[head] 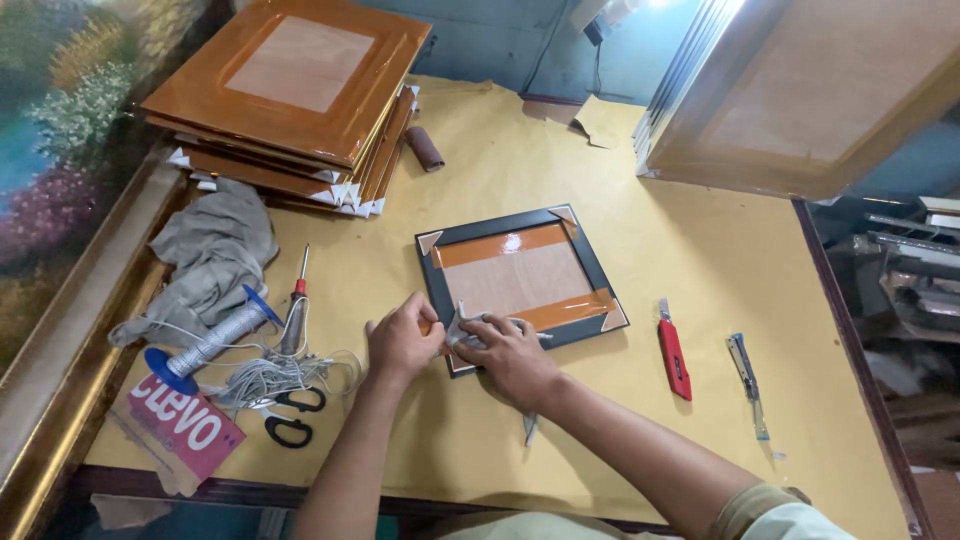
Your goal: Applying adhesive tape to the back of a picture frame and trimming the excess with a utility knife.
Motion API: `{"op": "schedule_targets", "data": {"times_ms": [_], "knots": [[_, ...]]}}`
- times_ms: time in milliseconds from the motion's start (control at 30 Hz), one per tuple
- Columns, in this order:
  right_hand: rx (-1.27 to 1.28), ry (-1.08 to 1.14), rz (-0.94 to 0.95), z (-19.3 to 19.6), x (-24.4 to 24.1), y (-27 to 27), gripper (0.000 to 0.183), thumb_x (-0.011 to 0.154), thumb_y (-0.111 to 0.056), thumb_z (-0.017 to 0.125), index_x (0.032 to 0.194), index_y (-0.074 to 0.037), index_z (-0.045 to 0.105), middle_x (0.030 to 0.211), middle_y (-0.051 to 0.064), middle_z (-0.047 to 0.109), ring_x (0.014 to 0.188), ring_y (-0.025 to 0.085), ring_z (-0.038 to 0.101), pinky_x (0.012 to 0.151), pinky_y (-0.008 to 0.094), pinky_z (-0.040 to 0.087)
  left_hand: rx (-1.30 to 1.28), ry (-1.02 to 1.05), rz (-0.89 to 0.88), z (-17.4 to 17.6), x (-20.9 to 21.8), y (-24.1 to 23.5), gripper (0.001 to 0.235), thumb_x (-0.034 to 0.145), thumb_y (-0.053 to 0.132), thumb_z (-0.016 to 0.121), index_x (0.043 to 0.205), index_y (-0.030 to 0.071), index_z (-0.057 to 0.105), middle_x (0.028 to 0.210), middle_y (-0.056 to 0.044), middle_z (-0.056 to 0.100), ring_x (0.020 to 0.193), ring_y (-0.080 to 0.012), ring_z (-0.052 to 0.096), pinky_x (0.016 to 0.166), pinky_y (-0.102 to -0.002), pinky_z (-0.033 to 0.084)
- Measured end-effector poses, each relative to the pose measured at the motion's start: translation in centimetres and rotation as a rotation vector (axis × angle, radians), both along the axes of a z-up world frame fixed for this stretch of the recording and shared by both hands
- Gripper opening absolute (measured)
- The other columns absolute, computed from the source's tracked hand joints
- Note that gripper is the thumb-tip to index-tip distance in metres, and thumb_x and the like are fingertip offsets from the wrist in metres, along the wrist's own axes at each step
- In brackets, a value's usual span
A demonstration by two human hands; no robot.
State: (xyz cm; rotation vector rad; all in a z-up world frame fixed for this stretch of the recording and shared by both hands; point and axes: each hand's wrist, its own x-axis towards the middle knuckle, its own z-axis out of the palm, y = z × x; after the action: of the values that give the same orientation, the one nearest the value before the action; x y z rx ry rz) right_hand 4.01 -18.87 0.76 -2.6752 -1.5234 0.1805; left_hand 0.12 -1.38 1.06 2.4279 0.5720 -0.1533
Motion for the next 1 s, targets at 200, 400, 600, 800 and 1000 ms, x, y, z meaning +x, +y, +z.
{"op": "schedule_targets", "data": {"times_ms": [200,400,600,800,1000], "knots": [[-0.032,-0.008,-0.163,0.8,-0.6,3.0,0.029,0.080,-0.026,0.050,0.108,-0.026,0.055,0.121,0.001,0.036,0.102,0.029,0.041,0.068,0.048,0.043,0.021,0.033,-0.036,-0.3,0.3,0.2,0.011,0.076,0.035,0.051,0.085,0.027,0.050,0.092,0.005,0.064,0.101,-0.0181,0.057,0.088,-0.037,0.033],[0.142,-0.181,-0.187,0.1,-1.8,0.1,0.016,0.074,-0.032,0.051,0.089,-0.033,0.058,0.102,-0.003,0.046,0.091,0.021,0.047,0.064,0.035,0.037,0.009,0.023,-0.049,-0.1,0.0,0.5,0.011,0.078,0.035,0.049,0.086,0.027,0.049,0.092,0.003,0.065,0.100,-0.0196,0.058,0.088,-0.039,0.033],[0.288,0.212,-0.717,1.2,-1.4,-8.2,0.031,0.081,-0.035,0.042,0.073,-0.022,0.070,0.109,-0.005,0.060,0.100,0.026,0.055,0.074,0.040,0.047,-0.042,-0.015,-0.016,-0.1,-0.3,-0.3,0.012,0.079,0.035,0.049,0.088,0.028,0.049,0.094,0.004,0.066,0.098,-0.0222,0.060,0.089,-0.040,0.032],[0.025,0.152,-1.325,1.4,1.9,-15.7,0.051,0.074,-0.043,0.058,0.121,-0.028,0.045,0.126,0.002,0.039,0.116,0.026,0.039,0.085,0.049,0.042,-0.109,-0.020,0.004,0.1,-1.1,-1.4,0.013,0.080,0.037,0.050,0.090,0.029,0.049,0.100,0.006,0.065,0.100,-0.0244,0.059,0.091,-0.041,0.031],[0.052,0.360,-1.349,-1.2,4.3,-18.5,0.049,0.079,-0.038,0.039,0.119,-0.011,0.047,0.114,0.015,0.053,0.108,0.034,0.052,0.087,0.047,0.043,-0.117,-0.017,0.034,2.5,-2.3,-1.2,0.017,0.077,0.040,0.055,0.090,0.028,0.055,0.100,0.005,0.066,0.101,-0.0252,0.058,0.090,-0.038,0.034]]}}
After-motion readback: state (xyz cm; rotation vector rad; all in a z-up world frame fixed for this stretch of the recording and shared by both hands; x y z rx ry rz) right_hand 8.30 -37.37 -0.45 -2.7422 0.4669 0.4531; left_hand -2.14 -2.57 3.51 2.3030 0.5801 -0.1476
